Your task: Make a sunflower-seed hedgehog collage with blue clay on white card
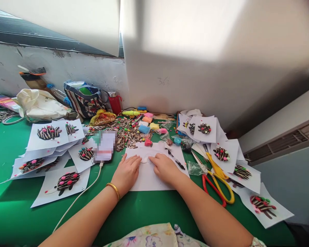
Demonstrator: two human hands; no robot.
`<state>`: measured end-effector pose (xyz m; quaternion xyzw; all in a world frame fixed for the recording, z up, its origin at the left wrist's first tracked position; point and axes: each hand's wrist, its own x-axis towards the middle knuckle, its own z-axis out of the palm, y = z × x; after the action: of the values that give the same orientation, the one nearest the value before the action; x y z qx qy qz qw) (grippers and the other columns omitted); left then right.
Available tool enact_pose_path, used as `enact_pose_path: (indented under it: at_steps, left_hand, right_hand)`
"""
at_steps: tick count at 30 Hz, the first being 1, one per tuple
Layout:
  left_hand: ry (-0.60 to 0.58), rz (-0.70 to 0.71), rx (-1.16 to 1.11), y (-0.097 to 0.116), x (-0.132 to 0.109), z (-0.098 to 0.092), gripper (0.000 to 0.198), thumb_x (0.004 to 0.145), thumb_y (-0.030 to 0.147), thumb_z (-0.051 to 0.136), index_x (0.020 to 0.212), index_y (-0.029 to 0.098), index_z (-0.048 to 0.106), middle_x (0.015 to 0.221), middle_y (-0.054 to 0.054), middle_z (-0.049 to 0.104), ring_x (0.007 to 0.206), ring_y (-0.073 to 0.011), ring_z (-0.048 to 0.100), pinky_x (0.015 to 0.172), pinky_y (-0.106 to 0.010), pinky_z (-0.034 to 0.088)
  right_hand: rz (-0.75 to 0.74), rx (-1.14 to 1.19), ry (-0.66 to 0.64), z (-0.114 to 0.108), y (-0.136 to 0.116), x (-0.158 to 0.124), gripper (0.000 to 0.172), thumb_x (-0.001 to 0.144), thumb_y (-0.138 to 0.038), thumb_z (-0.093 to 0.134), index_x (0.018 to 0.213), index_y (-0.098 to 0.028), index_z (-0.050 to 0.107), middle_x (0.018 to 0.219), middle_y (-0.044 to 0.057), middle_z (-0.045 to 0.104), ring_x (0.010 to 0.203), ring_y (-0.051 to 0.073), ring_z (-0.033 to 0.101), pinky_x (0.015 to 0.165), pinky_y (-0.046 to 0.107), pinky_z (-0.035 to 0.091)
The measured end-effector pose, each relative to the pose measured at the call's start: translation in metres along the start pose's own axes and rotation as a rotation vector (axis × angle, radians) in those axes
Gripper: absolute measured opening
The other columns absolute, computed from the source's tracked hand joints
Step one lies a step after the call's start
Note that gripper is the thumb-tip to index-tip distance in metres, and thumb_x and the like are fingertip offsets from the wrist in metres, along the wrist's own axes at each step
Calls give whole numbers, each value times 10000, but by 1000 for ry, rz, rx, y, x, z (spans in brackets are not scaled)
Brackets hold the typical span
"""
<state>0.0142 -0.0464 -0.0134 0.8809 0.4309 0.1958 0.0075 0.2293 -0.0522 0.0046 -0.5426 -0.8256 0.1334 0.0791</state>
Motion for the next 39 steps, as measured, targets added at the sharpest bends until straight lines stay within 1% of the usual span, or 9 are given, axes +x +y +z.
enact_pose_path:
  at_steps: [3, 7, 12, 15, 20, 25, 30, 34, 39]
  left_hand:
    - [-24, 19, 16, -1, 0, 0, 373, 915, 140, 418, 1193, 223, 652, 1281, -106, 645, 1223, -260, 576, 1133, -585, 312]
    - [-33, 29, 29, 0, 0, 0, 369, 895, 133, 449, 1185, 229, 657, 1291, -107, 638, 1232, -274, 568, 1124, -598, 321]
    - [-8, -35, -18, 1, 2, 0, 388, 912, 140, 419, 1232, 226, 620, 1260, -98, 655, 1211, -255, 583, 1122, -568, 339]
    - [-33, -58, -14, 1, 2, 1, 400, 904, 146, 422, 1241, 245, 614, 1274, -95, 639, 1215, -263, 568, 1124, -583, 324]
    - [-66, -49, -7, 0, 1, 1, 426, 870, 141, 456, 1239, 282, 616, 1282, -95, 620, 1211, -276, 549, 1124, -622, 285]
    - [-23, -89, -19, 2, 1, 2, 403, 891, 140, 434, 1233, 260, 611, 1273, -85, 632, 1204, -251, 561, 1151, -602, 253]
    - [-53, -95, -33, 2, 3, 0, 368, 888, 149, 456, 1176, 278, 645, 1266, -72, 635, 1198, -248, 563, 1148, -609, 251]
    - [-41, -115, -48, 2, 3, -2, 368, 887, 136, 453, 1184, 258, 634, 1259, -80, 642, 1186, -244, 573, 1136, -609, 273]
    - [-32, -67, -15, 2, 3, -2, 329, 887, 145, 478, 1127, 274, 663, 1234, -69, 656, 1184, -252, 574, 1131, -620, 265]
  right_hand:
    - [-2, -1, -2, 1, 1, 0, 504, 874, -130, 476, 1371, -203, 527, 1130, 92, 601, 1035, 210, 532, 897, 298, 400]
    - [4, 4, 0, 1, 1, 1, 502, 872, -133, 478, 1365, -204, 535, 1138, 95, 603, 1037, 212, 532, 901, 299, 398]
    - [-1, 3, 4, 1, 1, 1, 506, 863, -126, 475, 1360, -199, 539, 1124, 92, 602, 1032, 210, 528, 900, 302, 396]
    - [-3, -5, 3, 0, 0, 1, 503, 865, -129, 472, 1358, -204, 539, 1111, 89, 604, 1018, 210, 529, 894, 302, 397]
    - [11, -1, -4, -1, -1, 1, 501, 872, -135, 465, 1363, -196, 539, 1125, 96, 602, 1028, 215, 529, 898, 304, 394]
    - [12, -1, -16, -1, 0, 1, 500, 877, -135, 463, 1367, -208, 533, 1118, 93, 600, 1028, 215, 524, 896, 307, 389]
    - [11, 1, -11, 1, 1, 1, 496, 887, -141, 453, 1372, -215, 525, 1134, 91, 594, 1037, 213, 517, 905, 305, 379]
    - [7, 0, -8, 2, 1, 2, 496, 878, -132, 456, 1360, -217, 537, 1122, 88, 599, 1032, 215, 518, 899, 303, 382]
    - [2, 6, -3, 2, 2, 1, 496, 879, -141, 461, 1365, -214, 530, 1124, 88, 595, 1039, 215, 517, 900, 305, 383]
